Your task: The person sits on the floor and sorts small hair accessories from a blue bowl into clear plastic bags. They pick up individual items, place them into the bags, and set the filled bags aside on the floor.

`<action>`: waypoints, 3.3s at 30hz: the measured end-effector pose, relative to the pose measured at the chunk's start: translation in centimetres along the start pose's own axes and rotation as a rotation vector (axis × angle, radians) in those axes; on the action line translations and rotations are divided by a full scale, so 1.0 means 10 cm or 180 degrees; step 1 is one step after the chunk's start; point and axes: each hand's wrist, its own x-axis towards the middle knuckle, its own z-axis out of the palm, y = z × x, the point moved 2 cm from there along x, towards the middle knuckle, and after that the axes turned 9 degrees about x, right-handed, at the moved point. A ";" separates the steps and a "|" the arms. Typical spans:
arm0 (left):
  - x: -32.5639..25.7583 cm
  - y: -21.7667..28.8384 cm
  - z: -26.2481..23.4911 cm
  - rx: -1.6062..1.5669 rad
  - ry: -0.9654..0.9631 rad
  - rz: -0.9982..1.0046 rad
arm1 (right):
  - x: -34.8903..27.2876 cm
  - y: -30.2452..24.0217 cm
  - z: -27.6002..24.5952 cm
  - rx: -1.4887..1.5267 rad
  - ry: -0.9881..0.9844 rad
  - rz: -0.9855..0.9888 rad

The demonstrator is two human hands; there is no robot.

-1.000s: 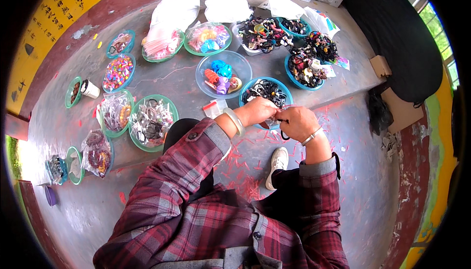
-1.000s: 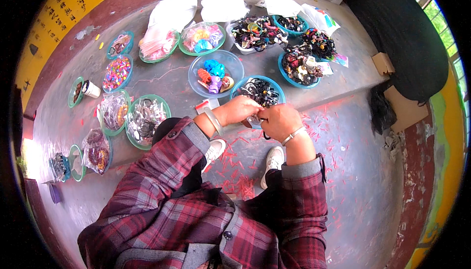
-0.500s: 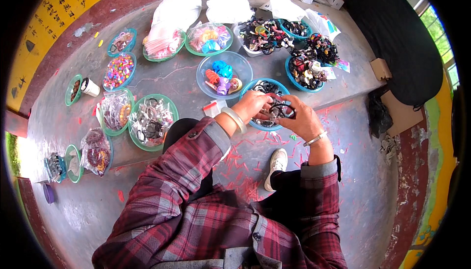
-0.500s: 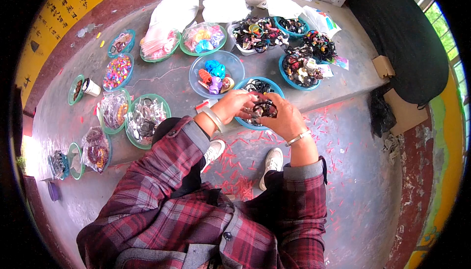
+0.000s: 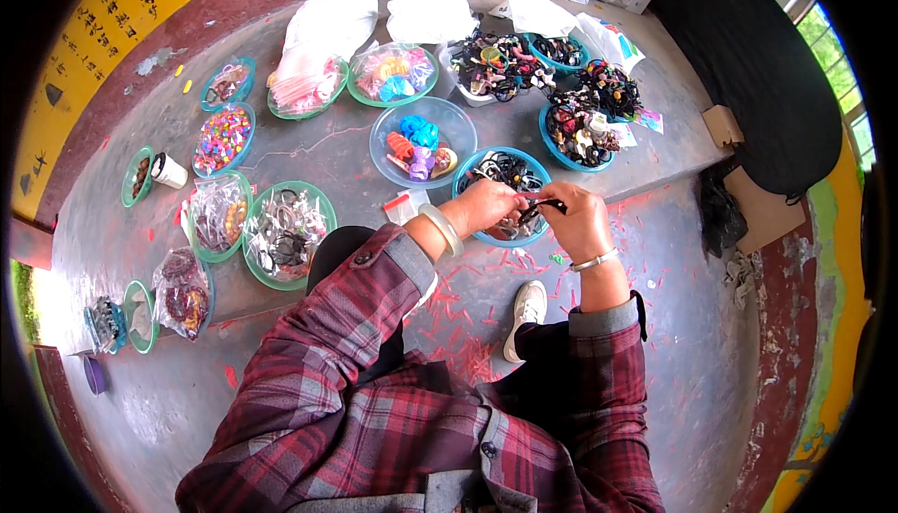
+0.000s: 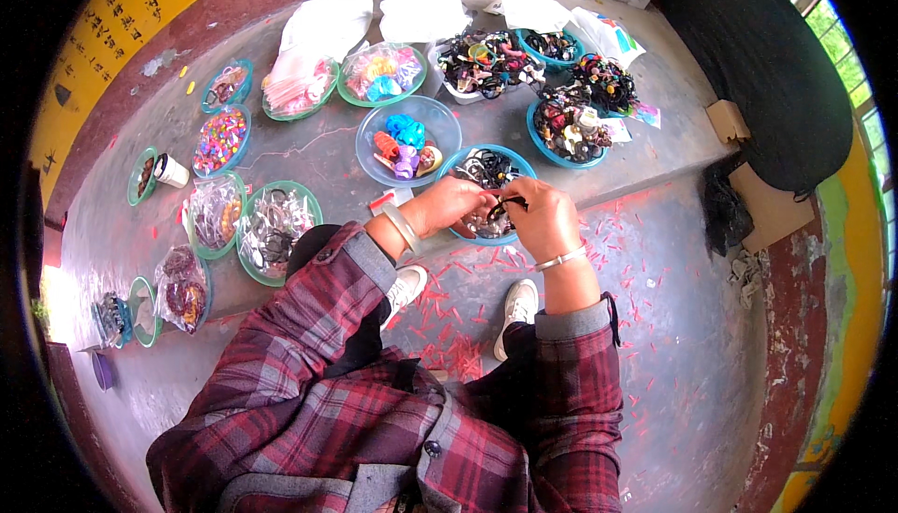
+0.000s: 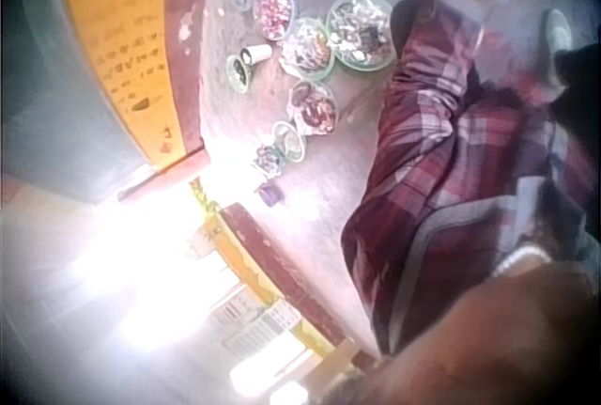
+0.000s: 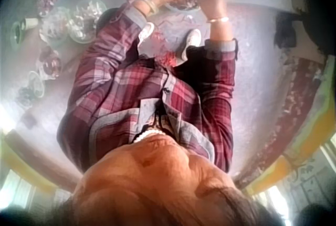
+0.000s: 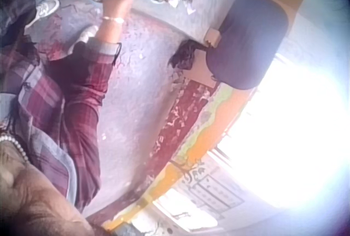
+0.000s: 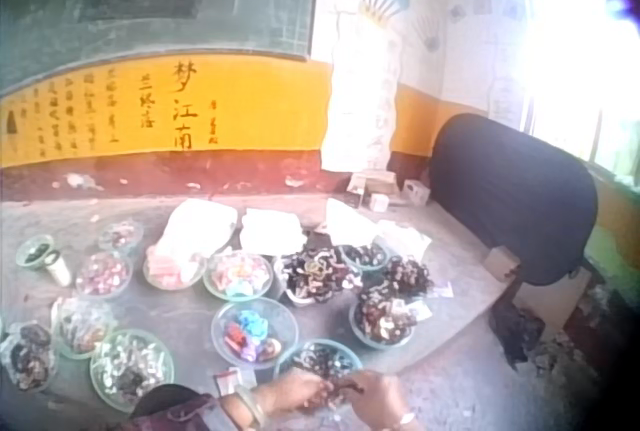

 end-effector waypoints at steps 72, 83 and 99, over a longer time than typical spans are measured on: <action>0.02 -0.02 0.04 -0.0720 -0.0283 0.0061 | -0.01 -0.10 0.18 -0.0421 -0.0096 -0.0879; 0.00 -0.01 0.03 -0.0963 -0.0143 0.0249 | 0.00 -0.24 0.14 -0.0360 -0.0209 -0.0735; -0.06 0.06 0.05 -0.0748 -0.0138 0.0337 | -0.02 -0.31 0.16 -0.0446 -0.0568 -0.0596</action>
